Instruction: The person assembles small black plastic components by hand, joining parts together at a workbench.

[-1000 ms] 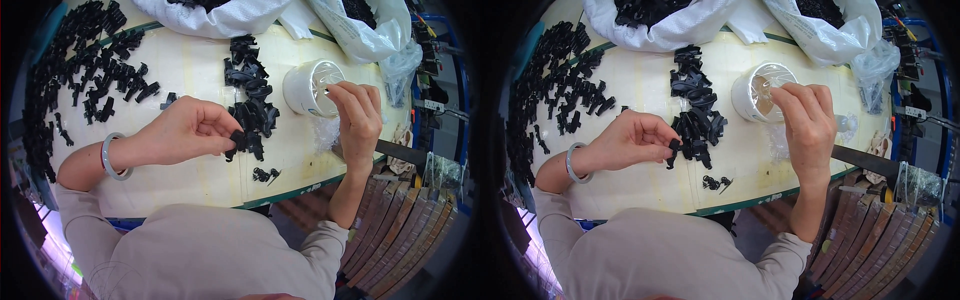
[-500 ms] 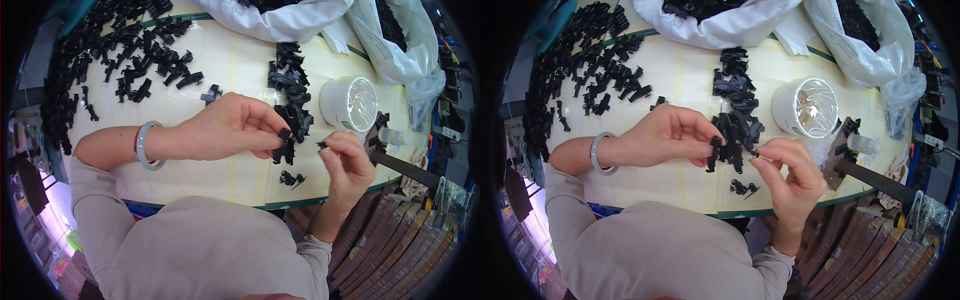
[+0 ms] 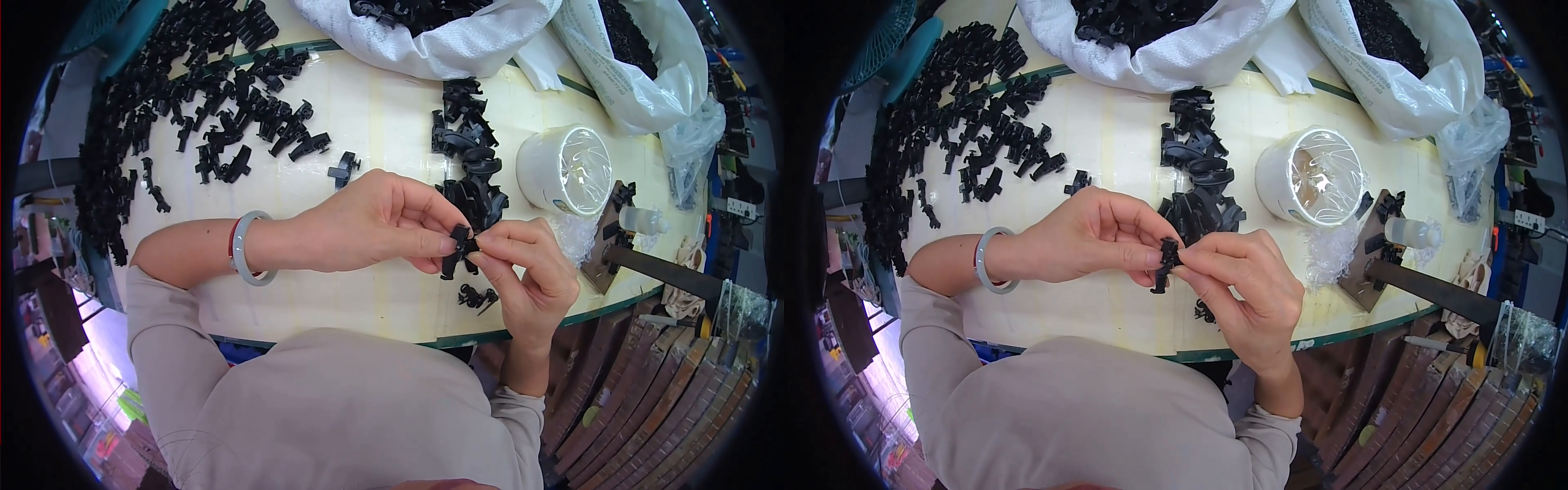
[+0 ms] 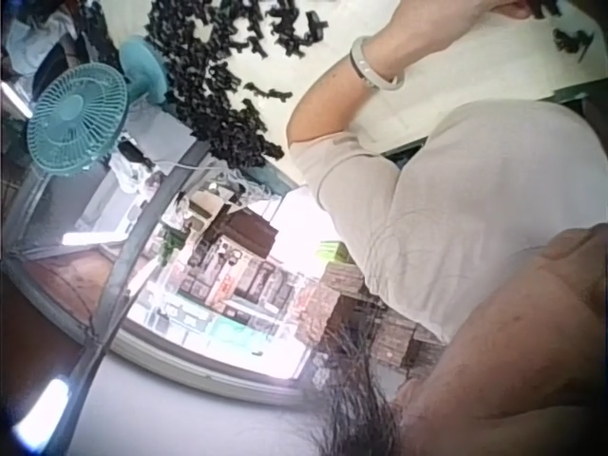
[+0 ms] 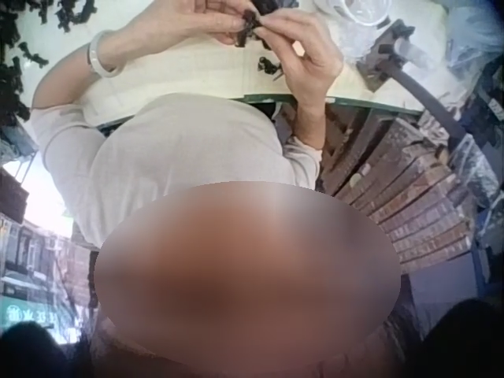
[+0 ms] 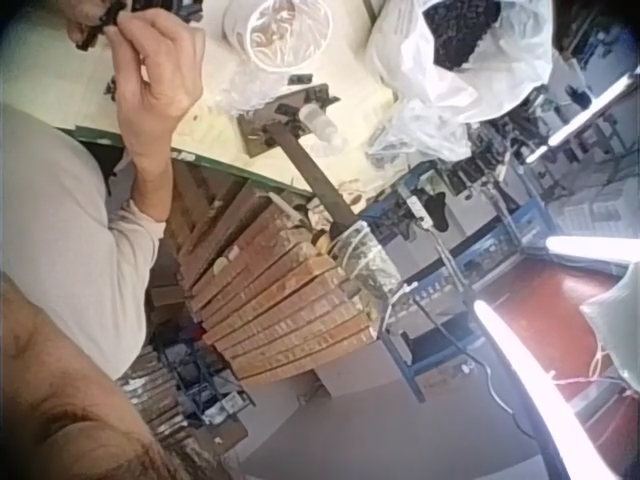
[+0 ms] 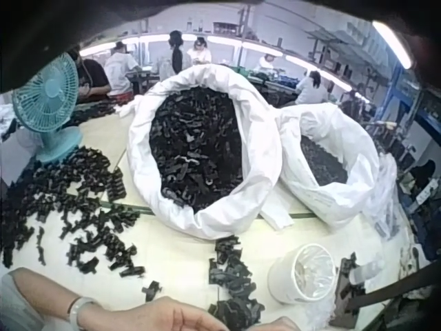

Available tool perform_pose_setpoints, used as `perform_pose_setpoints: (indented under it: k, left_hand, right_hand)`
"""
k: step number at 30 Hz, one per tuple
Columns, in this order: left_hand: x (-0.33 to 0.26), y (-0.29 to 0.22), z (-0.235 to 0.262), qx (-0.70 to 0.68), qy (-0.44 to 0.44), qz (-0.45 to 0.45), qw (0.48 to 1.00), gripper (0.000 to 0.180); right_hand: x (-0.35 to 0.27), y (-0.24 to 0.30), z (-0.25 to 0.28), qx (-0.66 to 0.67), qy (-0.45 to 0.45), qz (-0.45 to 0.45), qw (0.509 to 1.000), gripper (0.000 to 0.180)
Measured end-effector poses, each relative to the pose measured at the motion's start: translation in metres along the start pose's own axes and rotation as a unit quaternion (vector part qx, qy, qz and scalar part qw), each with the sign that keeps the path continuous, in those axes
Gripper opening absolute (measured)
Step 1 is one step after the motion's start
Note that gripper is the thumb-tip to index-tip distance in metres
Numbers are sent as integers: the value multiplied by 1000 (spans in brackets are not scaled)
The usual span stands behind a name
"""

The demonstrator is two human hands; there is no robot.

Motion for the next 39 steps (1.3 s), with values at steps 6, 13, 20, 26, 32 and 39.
perform_pose_setpoints:
  k: [6, 13, 20, 26, 32, 39]
  left_hand:
    - [-2, 2, -3, 32, -3, -16, 999, 22]
    - [-1, -2, 0, 77, -40, -57, 995, 19]
    - [-16, -24, 18, 251, -163, -19, 954, 22]
    - [-36, -22, 37, 440, -262, -62, 857, 22]
    - [-40, -27, 29, 617, -289, -164, 714, 22]
    - [-18, -18, 5, 641, -203, -248, 698, 25]
  right_hand:
    - [-4, -2, -1, 6, 5, 3, 1000, 24]
    - [1, -8, -4, -30, 13, 31, 999, 24]
    - [-22, -5, 30, -91, -18, -130, 987, 29]
    - [-52, 2, 25, -167, 118, -80, 976, 21]
    - [-51, 1, 14, -201, 142, -59, 967, 17]
    - [-58, 5, 1, -305, 131, 24, 943, 18]
Point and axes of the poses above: each hand's wrist, its own x-axis towards the middle knuckle, its own z-axis out of the back of the hand, y = z × x, the point moved 2 cm from there along x, towards the middle knuckle, and after that the axes turned 2 degrees about -x, right-handed, at the moved point
